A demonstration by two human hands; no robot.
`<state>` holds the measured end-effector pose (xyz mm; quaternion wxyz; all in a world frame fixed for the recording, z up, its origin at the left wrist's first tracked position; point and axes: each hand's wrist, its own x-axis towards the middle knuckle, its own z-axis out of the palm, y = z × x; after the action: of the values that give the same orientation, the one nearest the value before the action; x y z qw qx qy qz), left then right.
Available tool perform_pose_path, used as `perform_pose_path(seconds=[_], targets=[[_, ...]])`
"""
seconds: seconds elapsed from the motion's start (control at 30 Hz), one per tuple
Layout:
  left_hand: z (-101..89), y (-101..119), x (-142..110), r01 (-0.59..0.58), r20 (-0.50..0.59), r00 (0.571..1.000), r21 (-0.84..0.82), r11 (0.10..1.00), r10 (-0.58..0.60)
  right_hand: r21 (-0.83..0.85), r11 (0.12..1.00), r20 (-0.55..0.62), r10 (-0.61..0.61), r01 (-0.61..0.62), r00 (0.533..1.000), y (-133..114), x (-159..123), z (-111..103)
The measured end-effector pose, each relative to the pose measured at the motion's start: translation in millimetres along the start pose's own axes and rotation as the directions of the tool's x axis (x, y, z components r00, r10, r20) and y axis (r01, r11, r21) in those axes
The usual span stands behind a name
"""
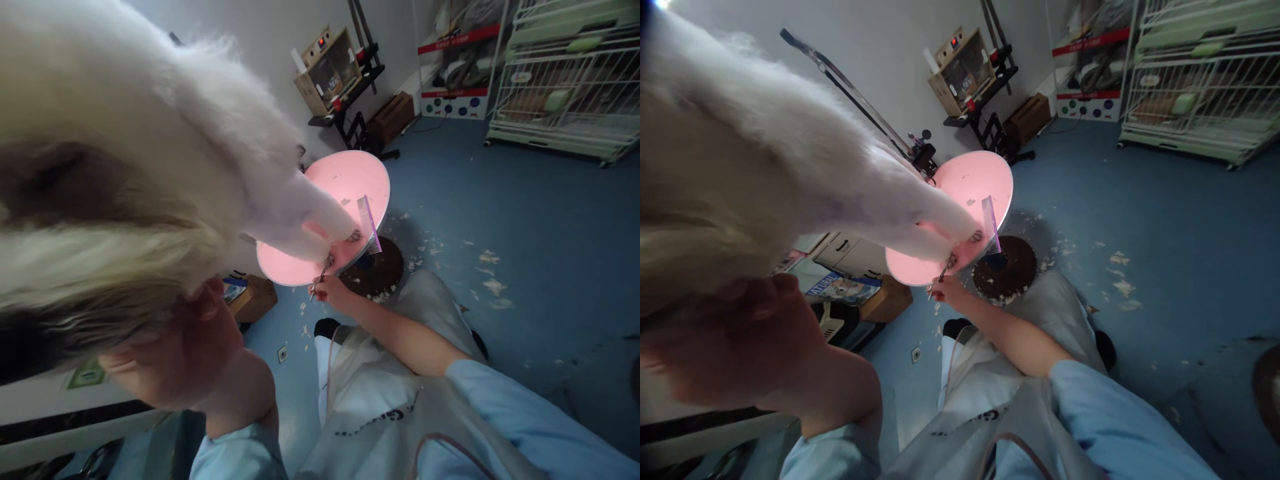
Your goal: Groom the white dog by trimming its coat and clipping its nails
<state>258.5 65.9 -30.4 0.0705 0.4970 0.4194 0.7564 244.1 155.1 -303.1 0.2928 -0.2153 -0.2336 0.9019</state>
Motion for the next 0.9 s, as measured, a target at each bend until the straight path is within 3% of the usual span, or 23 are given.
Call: perform_pose_path(seconds=[0.2,0.43,0.7,0.9], targets=[[12.5,2,-4,-0.005,-0.103,0.995,-0.021,1.0,0.003,-0.065,0.996,-0.041,-0.06,0.057,0.997,12,7,1],[18.0,5,-2,-0.004,-0.086,0.996,-0.07,0.998,-0.002,-0.069,0.978,-0.179,-0.204,0.194,0.962,39,29,27],[3.4,5,4,-0.15,0.108,0.979,-0.179,0.972,0.171,-0.035,0.963,-0.279,-0.266,0.268,0.923,51,51,42],[-5.2,1,5,-0.128,0.188,0.965,-0.275,0.953,0.184,-0.112,0.956,-0.246,-0.29,0.27,0.925,47,44,32]])
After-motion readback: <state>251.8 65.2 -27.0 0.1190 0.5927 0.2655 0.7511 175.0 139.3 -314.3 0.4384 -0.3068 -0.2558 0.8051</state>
